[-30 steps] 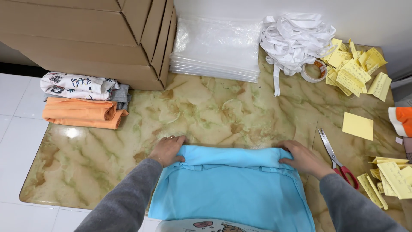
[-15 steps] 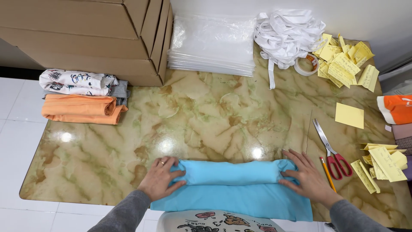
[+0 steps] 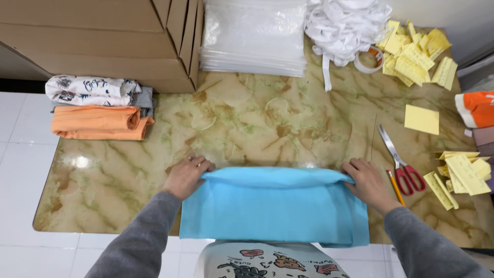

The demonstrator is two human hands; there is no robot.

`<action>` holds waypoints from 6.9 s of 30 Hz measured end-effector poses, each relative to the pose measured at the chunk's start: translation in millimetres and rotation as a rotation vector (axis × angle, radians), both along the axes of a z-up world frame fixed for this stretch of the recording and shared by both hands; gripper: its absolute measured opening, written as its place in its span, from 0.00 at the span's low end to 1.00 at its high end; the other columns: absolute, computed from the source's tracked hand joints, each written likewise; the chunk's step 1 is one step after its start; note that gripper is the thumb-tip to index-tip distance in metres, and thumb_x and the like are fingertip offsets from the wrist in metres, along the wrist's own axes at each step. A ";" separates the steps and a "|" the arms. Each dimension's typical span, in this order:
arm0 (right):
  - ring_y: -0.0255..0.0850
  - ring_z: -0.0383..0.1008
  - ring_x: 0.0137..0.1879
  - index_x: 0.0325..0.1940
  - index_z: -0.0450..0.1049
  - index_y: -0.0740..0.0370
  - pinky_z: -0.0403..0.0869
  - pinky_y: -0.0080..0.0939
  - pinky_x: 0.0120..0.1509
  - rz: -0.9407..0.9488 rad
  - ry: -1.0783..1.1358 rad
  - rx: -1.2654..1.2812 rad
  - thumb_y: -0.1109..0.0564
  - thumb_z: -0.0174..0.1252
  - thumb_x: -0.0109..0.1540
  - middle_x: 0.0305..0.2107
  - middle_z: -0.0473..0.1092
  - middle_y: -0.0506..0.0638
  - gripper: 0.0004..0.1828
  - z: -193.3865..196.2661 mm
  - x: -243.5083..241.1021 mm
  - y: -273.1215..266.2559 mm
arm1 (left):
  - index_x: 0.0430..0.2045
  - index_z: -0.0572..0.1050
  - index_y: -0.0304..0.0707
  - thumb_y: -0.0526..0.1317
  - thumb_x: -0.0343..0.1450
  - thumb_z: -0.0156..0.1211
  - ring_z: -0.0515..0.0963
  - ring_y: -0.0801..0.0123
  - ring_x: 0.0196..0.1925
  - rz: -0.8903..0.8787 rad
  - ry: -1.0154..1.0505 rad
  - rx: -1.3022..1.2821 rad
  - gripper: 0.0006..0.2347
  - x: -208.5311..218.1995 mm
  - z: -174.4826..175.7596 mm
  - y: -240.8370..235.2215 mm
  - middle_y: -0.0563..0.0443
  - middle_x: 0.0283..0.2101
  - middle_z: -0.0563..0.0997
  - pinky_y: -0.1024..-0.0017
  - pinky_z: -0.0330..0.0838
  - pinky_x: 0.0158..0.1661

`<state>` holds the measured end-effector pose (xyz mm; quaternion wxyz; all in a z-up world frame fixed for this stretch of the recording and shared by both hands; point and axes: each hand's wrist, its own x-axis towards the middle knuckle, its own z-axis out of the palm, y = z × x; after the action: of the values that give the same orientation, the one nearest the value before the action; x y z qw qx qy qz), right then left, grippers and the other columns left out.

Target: The person takes several shirts from a clothing rack, removes them from hangers, and folds them on a table. They fold a light blue polo shirt, a maroon t-shirt, and a blue and white striped t-shirt, stacking them neatly on the table.

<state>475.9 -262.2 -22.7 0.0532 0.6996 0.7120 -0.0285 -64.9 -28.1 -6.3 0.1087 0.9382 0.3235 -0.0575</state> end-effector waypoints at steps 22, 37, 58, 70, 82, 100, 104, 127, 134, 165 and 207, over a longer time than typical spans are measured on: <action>0.55 0.80 0.56 0.60 0.75 0.50 0.80 0.54 0.59 -0.243 0.275 -0.246 0.43 0.71 0.56 0.44 0.76 0.54 0.30 39.5 -38.9 1.0 | 0.56 0.72 0.51 0.50 0.71 0.66 0.79 0.50 0.59 -0.016 0.159 -0.179 0.20 1.3 -17.2 12.0 0.49 0.50 0.79 0.50 0.72 0.59; 0.60 0.64 0.74 0.46 0.80 0.49 0.68 0.60 0.76 0.063 0.298 0.252 0.36 0.66 0.55 0.68 0.64 0.59 0.22 30.7 -77.4 -90.2 | 0.44 0.81 0.52 0.66 0.72 0.56 0.70 0.46 0.64 -0.212 -0.239 0.152 0.22 -63.3 1.4 -77.1 0.40 0.65 0.70 0.45 0.60 0.65; 0.59 0.70 0.60 0.48 0.71 0.47 0.69 0.56 0.59 0.088 0.008 0.244 0.62 0.66 0.34 0.57 0.68 0.57 0.37 -14.0 -69.6 -92.0 | 0.47 0.72 0.47 0.31 0.64 0.59 0.73 0.52 0.53 -0.237 -0.049 0.376 0.17 -78.6 -20.9 -64.1 0.44 0.55 0.71 0.53 0.68 0.59; 0.44 0.68 0.71 0.71 0.68 0.43 0.65 0.48 0.76 -0.415 0.679 -0.185 0.41 0.73 0.51 0.64 0.72 0.44 0.45 35.6 -61.2 -65.7 | 0.52 0.65 0.53 0.53 0.69 0.68 0.75 0.55 0.58 0.159 0.024 -0.425 0.22 -52.5 4.7 -44.9 0.53 0.58 0.77 0.54 0.74 0.50; 0.42 0.75 0.53 0.52 0.73 0.41 0.76 0.46 0.58 -0.137 0.069 -0.126 0.41 0.71 0.55 0.39 0.68 0.41 0.24 13.4 -52.9 -27.2 | 0.45 0.73 0.50 0.49 0.65 0.71 0.79 0.53 0.52 -0.008 0.028 0.036 0.18 -56.5 -20.8 -29.0 0.51 0.44 0.76 0.56 0.76 0.54; 0.53 0.64 0.74 0.71 0.63 0.33 0.66 0.64 0.76 -0.180 0.148 -0.261 0.41 0.71 0.56 0.61 0.67 0.48 0.41 47.2 -98.0 -20.3 | 0.68 0.59 0.52 0.56 0.71 0.66 0.74 0.45 0.63 0.130 0.035 -0.386 0.32 -56.1 16.8 -55.7 0.43 0.54 0.75 0.46 0.68 0.64; 0.47 0.69 0.68 0.59 0.70 0.35 0.67 0.59 0.74 -0.156 0.078 -0.201 0.43 0.68 0.55 0.52 0.70 0.43 0.28 5.4 -72.1 3.9 | 0.50 0.75 0.46 0.49 0.70 0.66 0.83 0.53 0.50 0.034 0.058 -0.314 0.17 -47.9 11.5 -39.4 0.48 0.44 0.83 0.55 0.77 0.52; 0.44 0.71 0.69 0.63 0.70 0.56 0.74 0.41 0.68 -0.317 1.035 0.320 0.53 0.66 0.59 0.68 0.65 0.53 0.27 67.6 -267.0 -9.5 | 0.60 0.62 0.52 0.66 0.66 0.64 0.77 0.49 0.57 0.407 0.051 -0.332 0.33 -67.3 0.8 -64.6 0.48 0.57 0.77 0.50 0.76 0.50; 0.42 0.68 0.75 0.72 0.66 0.55 0.65 0.43 0.78 -0.734 1.534 0.078 0.47 0.55 0.65 0.69 0.69 0.52 0.31 31.2 -309.2 7.7 | 0.47 0.80 0.48 0.63 0.60 0.59 0.78 0.68 0.46 0.495 0.353 -0.891 0.27 -9.3 132.1 -21.8 0.55 0.48 0.81 0.72 0.69 0.43; 0.54 0.75 0.53 0.65 0.72 0.56 0.83 0.62 0.38 -1.428 1.084 0.030 0.36 0.61 0.59 0.57 0.72 0.57 0.35 96.0 -156.0 12.8 | 0.75 0.60 0.47 0.40 0.76 0.53 0.64 0.53 0.77 -0.333 -0.395 0.409 0.27 198.7 4.7 -140.4 0.49 0.78 0.61 0.47 0.58 0.72; 0.41 0.81 0.34 0.58 0.79 0.56 0.78 0.37 0.40 -0.623 1.347 -0.426 0.49 0.60 0.66 0.35 0.84 0.56 0.18 -36.5 -527.5 313.2 | 0.43 0.83 0.59 0.24 0.55 0.49 0.57 0.40 0.75 0.678 -0.736 0.303 0.28 -293.1 21.5 112.9 0.45 0.64 0.66 0.27 0.43 0.71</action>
<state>-51.6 51.0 -59.2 -0.2685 0.6740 0.3401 -0.5984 -358.0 84.8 15.2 0.0906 0.7442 0.5541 0.3619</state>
